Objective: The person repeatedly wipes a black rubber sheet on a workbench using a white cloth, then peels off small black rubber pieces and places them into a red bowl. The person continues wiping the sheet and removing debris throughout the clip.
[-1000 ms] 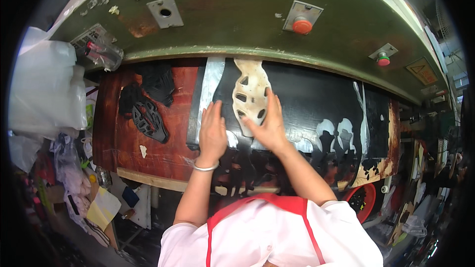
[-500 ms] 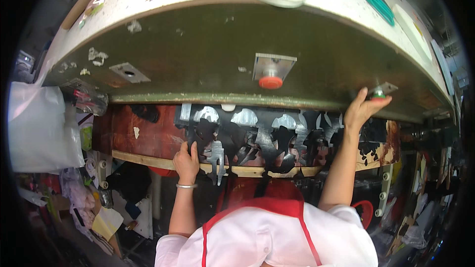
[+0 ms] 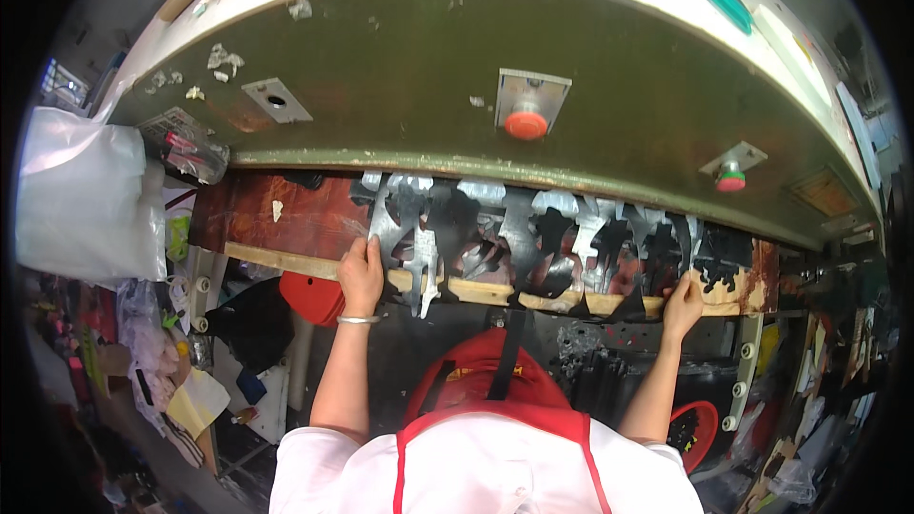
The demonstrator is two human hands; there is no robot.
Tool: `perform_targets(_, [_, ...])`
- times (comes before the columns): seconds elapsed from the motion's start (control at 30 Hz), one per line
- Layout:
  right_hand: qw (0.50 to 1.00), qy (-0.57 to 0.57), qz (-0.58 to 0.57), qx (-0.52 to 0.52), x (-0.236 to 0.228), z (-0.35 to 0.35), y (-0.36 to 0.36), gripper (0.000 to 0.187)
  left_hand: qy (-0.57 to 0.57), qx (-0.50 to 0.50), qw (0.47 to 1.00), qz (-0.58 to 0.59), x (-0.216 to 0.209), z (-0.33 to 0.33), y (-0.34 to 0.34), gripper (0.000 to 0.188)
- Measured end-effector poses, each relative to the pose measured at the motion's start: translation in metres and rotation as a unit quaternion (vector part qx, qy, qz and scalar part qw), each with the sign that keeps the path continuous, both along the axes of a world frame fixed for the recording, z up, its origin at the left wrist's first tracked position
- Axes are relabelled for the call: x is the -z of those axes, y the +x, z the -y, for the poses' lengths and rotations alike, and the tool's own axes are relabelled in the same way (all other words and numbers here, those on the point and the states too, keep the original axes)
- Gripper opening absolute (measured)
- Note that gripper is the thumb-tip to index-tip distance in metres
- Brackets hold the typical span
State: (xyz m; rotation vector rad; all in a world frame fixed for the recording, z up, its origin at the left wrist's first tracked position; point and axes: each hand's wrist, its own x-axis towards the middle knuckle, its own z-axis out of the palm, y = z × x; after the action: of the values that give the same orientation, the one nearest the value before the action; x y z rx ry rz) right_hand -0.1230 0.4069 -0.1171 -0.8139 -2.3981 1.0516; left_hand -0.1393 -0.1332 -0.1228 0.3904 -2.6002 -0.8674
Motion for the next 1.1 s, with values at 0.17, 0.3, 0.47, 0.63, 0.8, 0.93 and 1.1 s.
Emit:
perform_targets(0.17, [0.995,0.029,-0.065,-0.076,0.019,-0.007,0.039,0.032,0.023,0.022,0.999,0.014,0.011,0.005,0.032,0.027])
perform_targets(0.3, [0.994,-0.085,0.002,0.072,-0.002,-0.005,0.059,0.013,0.029,0.051,0.998,0.007,0.001,0.006,0.082,0.025])
perform_targets(0.47, [0.962,-0.09,-0.249,-0.061,-0.063,0.113,-0.006,0.028,0.195,0.002,0.974,0.114,-0.03,0.015,0.113,0.017])
perform_targets(0.63, [0.916,0.035,0.014,-0.399,-0.065,0.329,-0.009,0.109,-0.071,0.122,0.987,-0.079,-0.048,-0.002,0.062,0.034])
perform_targets(0.8, [0.936,0.046,-0.022,-0.348,-0.052,0.371,0.045,0.099,-0.159,0.207,0.964,0.056,-0.041,-0.021,0.074,0.047])
perform_targets(0.93, [0.931,-0.121,-0.014,-0.343,-0.07,0.351,0.073,0.096,-0.171,0.224,0.959,0.032,-0.036,-0.016,0.11,0.047])
perform_targets(1.1, [0.786,-0.539,-0.12,-0.278,-0.094,0.292,0.084,0.089,-0.158,0.232,0.958,0.057,-0.04,-0.009,0.133,0.048])
